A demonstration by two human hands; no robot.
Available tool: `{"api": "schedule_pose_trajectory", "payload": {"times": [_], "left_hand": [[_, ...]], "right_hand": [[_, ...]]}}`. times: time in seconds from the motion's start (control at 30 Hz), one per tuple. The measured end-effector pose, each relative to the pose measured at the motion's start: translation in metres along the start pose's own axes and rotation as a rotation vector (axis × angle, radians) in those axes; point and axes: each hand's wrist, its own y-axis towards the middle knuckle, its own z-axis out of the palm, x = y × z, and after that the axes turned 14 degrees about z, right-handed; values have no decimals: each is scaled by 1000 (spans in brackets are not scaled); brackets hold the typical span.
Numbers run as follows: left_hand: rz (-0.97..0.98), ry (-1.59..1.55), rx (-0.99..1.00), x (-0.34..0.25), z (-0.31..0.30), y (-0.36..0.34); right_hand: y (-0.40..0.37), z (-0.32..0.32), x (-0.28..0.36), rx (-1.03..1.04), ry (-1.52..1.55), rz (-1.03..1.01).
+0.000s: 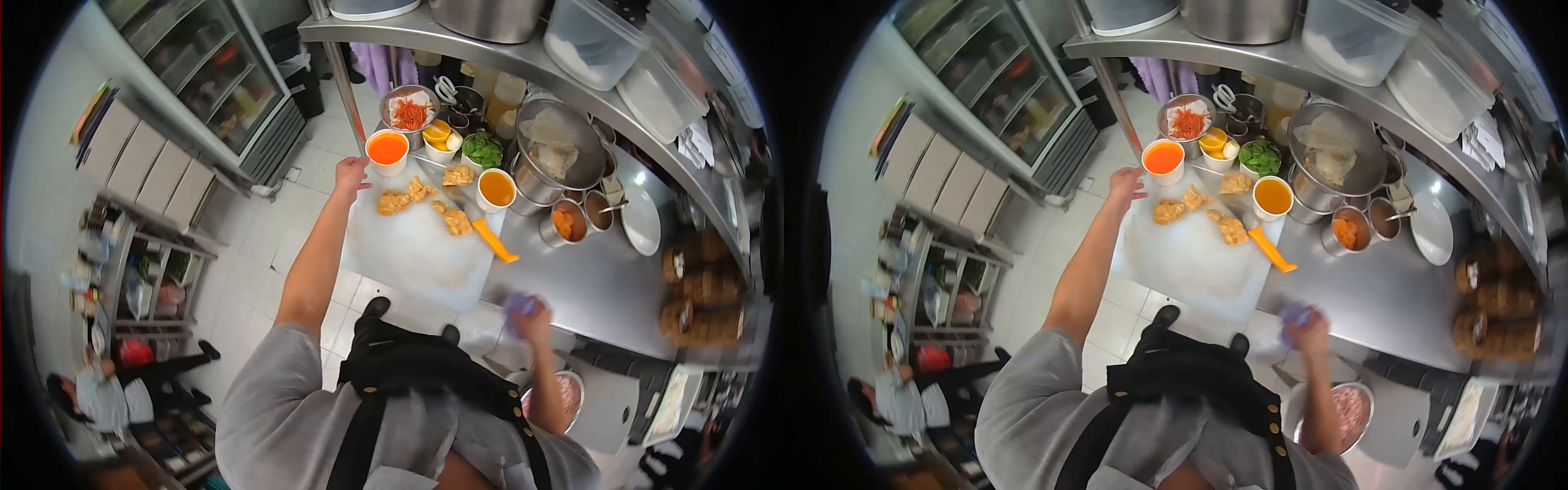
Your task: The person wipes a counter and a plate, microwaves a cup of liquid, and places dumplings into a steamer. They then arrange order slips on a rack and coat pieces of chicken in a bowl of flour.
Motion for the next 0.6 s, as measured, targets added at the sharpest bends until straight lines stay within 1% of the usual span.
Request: {"api": "schedule_pose_trajectory", "payload": {"times": [0.03,0.1,0.13,0.17,0.2,0.23,0.27,0.3,0.33,0.37,0.4,0.43,0.47,0.5,0.57,0.6], "left_hand": [[-1,1,43,5,0,14],[-94,-32,122,10,6,37],[-97,-4,95,3,10,36],[-97,-14,133,7,12,40],[-123,-44,145,12,12,45],[-150,-69,153,19,9,48],[-148,-69,182,24,7,49],[-110,-75,160,27,6,51],[-62,-91,144,27,10,53],[-58,-83,155,28,10,53],[-46,-78,178,29,8,54],[-32,-148,167,38,9,57],[-19,-106,204,30,5,52],[-32,-119,195,27,3,49],[-11,-62,274,14,-7,40],[8,-67,285,4,-12,34]], "right_hand": [[17,-16,11,-76,-52,63],[1,-35,107,-469,-475,137],[15,-25,133,-471,-389,27],[33,-11,155,-469,-308,-86],[55,10,193,-354,-118,-119],[69,22,248,-184,165,-136],[104,53,279,-136,174,-193],[126,80,312,-47,327,-68],[154,101,337,-87,216,-98],[190,126,348,-11,46,-108],[197,140,358,-28,102,-37],[198,142,366,-63,164,26],[190,134,374,-136,188,7],[180,130,378,-191,210,-14],[174,129,366,-163,201,-87],[165,125,363,-184,209,-92]]}}
